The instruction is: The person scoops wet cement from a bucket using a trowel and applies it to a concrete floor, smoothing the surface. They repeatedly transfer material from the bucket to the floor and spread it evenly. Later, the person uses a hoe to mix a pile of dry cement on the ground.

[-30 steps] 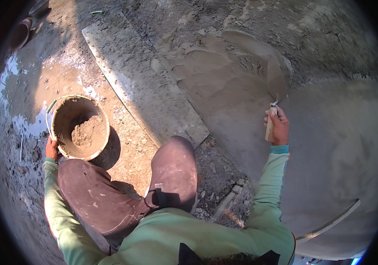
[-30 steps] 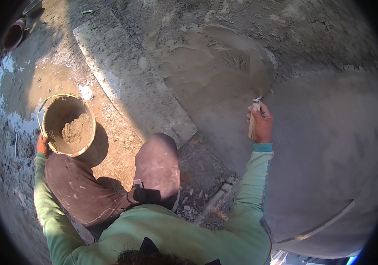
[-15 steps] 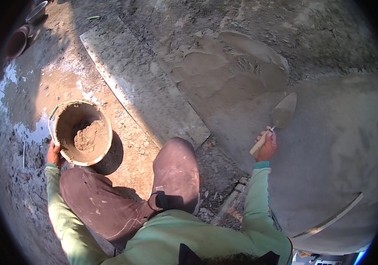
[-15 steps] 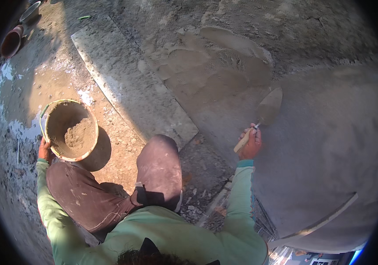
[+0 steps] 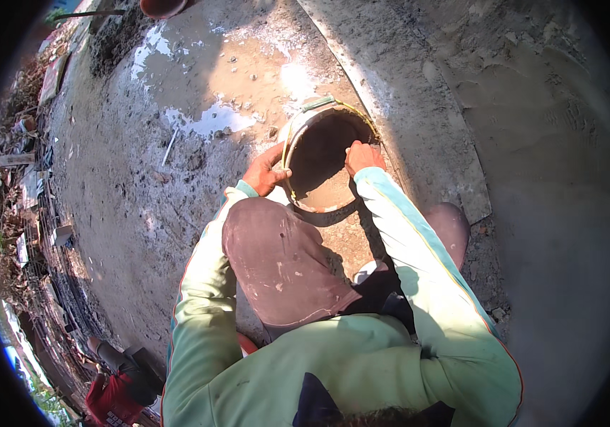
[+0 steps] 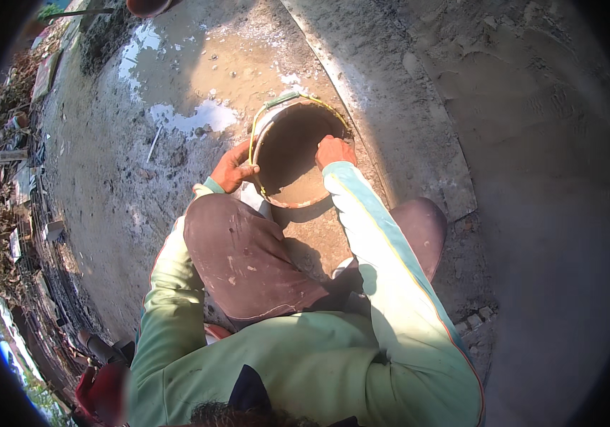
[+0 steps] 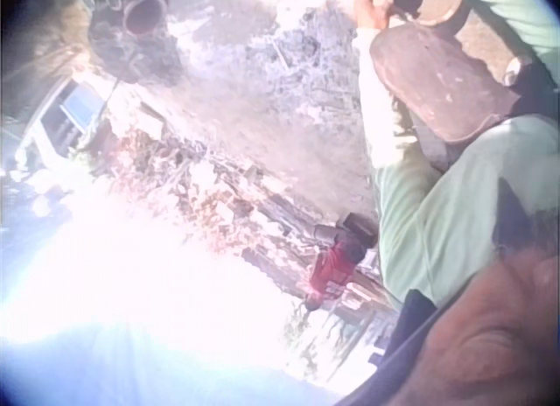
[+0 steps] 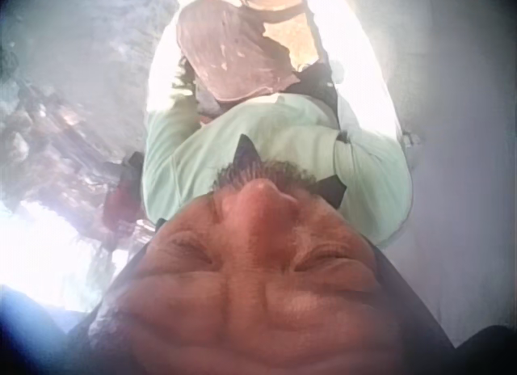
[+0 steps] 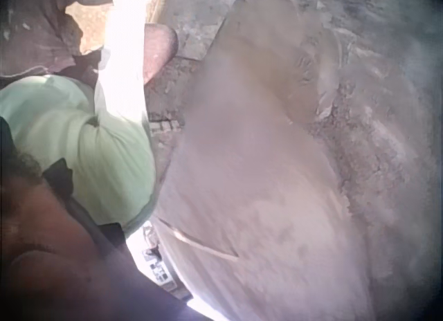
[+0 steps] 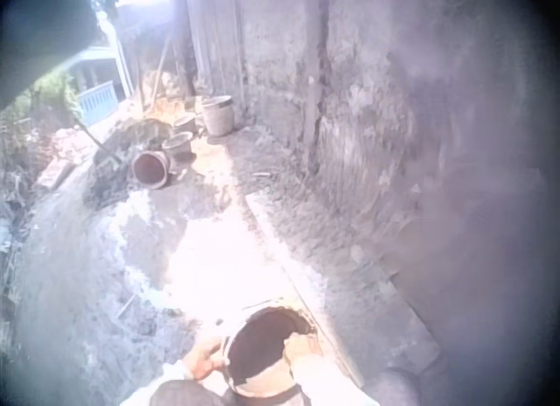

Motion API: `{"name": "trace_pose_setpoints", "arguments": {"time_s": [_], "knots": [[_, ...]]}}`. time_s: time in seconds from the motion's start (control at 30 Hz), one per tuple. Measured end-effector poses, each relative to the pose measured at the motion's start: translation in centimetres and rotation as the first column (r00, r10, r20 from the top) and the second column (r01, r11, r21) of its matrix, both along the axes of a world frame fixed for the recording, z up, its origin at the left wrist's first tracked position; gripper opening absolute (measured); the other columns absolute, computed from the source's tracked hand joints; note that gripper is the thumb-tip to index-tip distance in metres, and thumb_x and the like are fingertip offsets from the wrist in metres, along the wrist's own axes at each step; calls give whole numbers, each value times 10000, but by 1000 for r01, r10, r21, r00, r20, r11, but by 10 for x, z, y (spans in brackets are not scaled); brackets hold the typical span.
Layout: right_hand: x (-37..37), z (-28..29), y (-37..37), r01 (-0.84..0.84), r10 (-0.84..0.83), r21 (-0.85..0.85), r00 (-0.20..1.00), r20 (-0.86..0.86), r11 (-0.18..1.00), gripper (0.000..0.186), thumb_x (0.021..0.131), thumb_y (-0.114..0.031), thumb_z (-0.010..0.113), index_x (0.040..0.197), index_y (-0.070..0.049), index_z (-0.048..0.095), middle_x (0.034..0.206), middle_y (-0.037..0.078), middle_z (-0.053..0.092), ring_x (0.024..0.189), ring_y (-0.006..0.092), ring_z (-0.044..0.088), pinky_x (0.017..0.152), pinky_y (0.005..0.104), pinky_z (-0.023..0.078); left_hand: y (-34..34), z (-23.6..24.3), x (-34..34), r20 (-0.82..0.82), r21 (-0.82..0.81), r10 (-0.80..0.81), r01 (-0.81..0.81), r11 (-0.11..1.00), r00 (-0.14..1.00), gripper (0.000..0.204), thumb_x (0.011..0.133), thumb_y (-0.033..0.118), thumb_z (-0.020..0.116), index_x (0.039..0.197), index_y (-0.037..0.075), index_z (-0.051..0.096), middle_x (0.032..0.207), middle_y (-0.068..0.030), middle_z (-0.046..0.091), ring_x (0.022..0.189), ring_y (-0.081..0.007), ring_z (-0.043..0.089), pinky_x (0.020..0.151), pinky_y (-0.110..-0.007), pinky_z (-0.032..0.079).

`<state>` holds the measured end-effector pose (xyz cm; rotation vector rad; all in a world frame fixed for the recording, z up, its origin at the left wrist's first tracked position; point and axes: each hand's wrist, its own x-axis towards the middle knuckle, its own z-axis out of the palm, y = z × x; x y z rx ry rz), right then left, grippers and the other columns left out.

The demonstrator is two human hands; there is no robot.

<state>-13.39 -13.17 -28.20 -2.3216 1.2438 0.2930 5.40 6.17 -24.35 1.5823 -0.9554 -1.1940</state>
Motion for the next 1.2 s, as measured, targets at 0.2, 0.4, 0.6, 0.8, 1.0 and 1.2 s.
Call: {"name": "trace_pose_setpoints", "arguments": {"time_s": [0.2, 0.4, 0.6, 0.8, 1.0, 1.2], "knots": [[-26, 15, 60, -381, 392, 146, 919, -54, 913, 286, 921, -168, 480, 1091, -13, 651, 1017, 228, 690, 963, 361, 680, 843, 467, 536, -3, 11, -2, -242, 73, 105, -90, 993, 965, 709, 835, -52, 628, 1480, 80, 363, 1448, -75, 439, 1338, -209, 405, 1104, -353, 338], [-22, -33, 45, -153, 202, 408, 976, -79, 900, 310, 893, -216, 519, 1001, -3, 716, 1078, 237, 679, 1014, 355, 667, 872, 416, 534, -25, -1, -5, 103, -15, -114, 116, 993, 988, 732, 789, 54, 680, 1460, 90, 392, 1511, -150, 339, 1440, -287, 258, 1183, -385, 176], [-33, 47, -16, -387, 343, -86, 883, -321, 918, 190, 845, -145, 584, 895, -75, 753, 922, 144, 732, 876, 296, 716, 691, 439, 570, -7, -5, -3, 124, 47, -147, 142, 989, 981, 785, 838, -10, 651, 1519, 75, 269, 1612, -107, 149, 1481, -236, 151, 1190, -370, 161], [-39, -8, -21, -356, 372, 109, 901, -222, 928, 235, 839, -180, 582, 825, 6, 724, 868, 204, 714, 826, 373, 701, 728, 472, 558, -8, -22, -8, -87, -72, -37, 31, 997, 995, 779, 821, 45, 658, 1512, 88, 301, 1572, -141, 250, 1476, -276, 175, 1187, -380, 147], [-50, -54, 25, -232, 217, 341, 973, 80, 911, 317, 876, -250, 550, 917, 34, 685, 899, 309, 646, 885, 456, 638, 797, 502, 496, -21, -10, -11, -380, 36, 96, -89, 995, 920, 772, 824, -77, 603, 1517, 74, 296, 1569, -72, 270, 1437, -205, 254, 1155, -336, 218], [-33, -36, 36, -271, 202, 405, 958, 205, 873, 376, 900, -342, 513, 954, -11, 681, 921, 264, 663, 908, 447, 631, 825, 513, 484, -22, -18, 11, -306, 33, 120, -116, 993, 945, 697, 885, 4, 615, 1508, 141, 332, 1335, -57, 544, 1098, -165, 571, 833, -299, 534]]}}
